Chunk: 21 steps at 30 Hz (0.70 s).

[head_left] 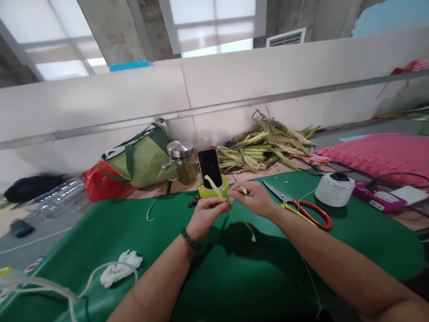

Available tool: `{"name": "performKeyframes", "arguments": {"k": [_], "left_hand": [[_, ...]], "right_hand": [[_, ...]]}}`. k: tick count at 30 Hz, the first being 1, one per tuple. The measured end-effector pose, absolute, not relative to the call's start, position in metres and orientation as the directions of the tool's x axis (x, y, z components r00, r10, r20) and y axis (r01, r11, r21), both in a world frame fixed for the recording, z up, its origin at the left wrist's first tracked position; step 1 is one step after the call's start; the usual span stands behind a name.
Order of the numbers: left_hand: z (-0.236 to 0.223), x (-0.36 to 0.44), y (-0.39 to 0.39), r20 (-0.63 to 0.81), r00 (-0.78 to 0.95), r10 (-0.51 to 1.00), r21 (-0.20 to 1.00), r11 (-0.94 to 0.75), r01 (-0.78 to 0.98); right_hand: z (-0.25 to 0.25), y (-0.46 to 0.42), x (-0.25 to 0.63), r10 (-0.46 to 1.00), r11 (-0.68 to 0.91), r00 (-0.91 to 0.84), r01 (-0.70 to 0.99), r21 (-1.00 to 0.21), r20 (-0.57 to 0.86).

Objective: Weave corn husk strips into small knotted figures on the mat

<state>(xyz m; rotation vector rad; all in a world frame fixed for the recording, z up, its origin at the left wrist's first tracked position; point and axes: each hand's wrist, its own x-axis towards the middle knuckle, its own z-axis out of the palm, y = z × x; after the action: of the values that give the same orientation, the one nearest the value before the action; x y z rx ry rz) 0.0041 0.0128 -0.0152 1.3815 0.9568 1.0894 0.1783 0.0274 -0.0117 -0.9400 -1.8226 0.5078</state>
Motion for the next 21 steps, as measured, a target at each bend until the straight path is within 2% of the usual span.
{"name": "performKeyframes", "arguments": {"k": [2, 4, 6, 8, 10, 13, 15, 21], "left_hand": [[-0.016, 0.004, 0.013, 0.129, 0.238, 0.963, 0.991, -0.135, 0.008], [-0.018, 0.006, 0.014, 0.161, 0.238, 0.958, 0.984, -0.174, 0.036], [-0.021, 0.007, 0.014, 0.185, 0.255, 0.949, 0.978, -0.202, 0.042], [-0.023, 0.009, 0.014, 0.186, 0.261, 0.947, 0.980, -0.199, 0.023], [-0.024, 0.010, 0.014, 0.157, 0.256, 0.954, 0.987, -0.161, -0.007], [-0.024, 0.010, 0.014, 0.078, 0.260, 0.963, 0.997, -0.071, -0.037], [-0.024, 0.010, 0.014, 0.035, 0.280, 0.959, 0.999, -0.026, -0.035], [-0.027, 0.016, 0.013, 0.037, 0.297, 0.954, 0.999, -0.035, -0.013]], "right_hand": [[-0.009, 0.028, 0.182, 0.765, 0.599, -0.045, 0.415, -0.685, 0.643], [-0.006, 0.026, 0.183, 0.661, 0.641, 0.032, 0.496, -0.586, 0.750], [-0.005, 0.022, 0.180, 0.590, 0.688, -0.079, 0.570, -0.449, 0.804], [-0.007, 0.020, 0.175, 0.593, 0.727, -0.226, 0.562, -0.394, 0.772], [-0.010, 0.020, 0.171, 0.633, 0.740, -0.292, 0.498, -0.451, 0.717], [-0.013, 0.022, 0.170, 0.713, 0.694, -0.259, 0.400, -0.599, 0.652], [-0.013, 0.024, 0.172, 0.749, 0.658, -0.236, 0.373, -0.655, 0.619], [-0.013, 0.023, 0.174, 0.765, 0.643, -0.271, 0.383, -0.663, 0.584]]}}
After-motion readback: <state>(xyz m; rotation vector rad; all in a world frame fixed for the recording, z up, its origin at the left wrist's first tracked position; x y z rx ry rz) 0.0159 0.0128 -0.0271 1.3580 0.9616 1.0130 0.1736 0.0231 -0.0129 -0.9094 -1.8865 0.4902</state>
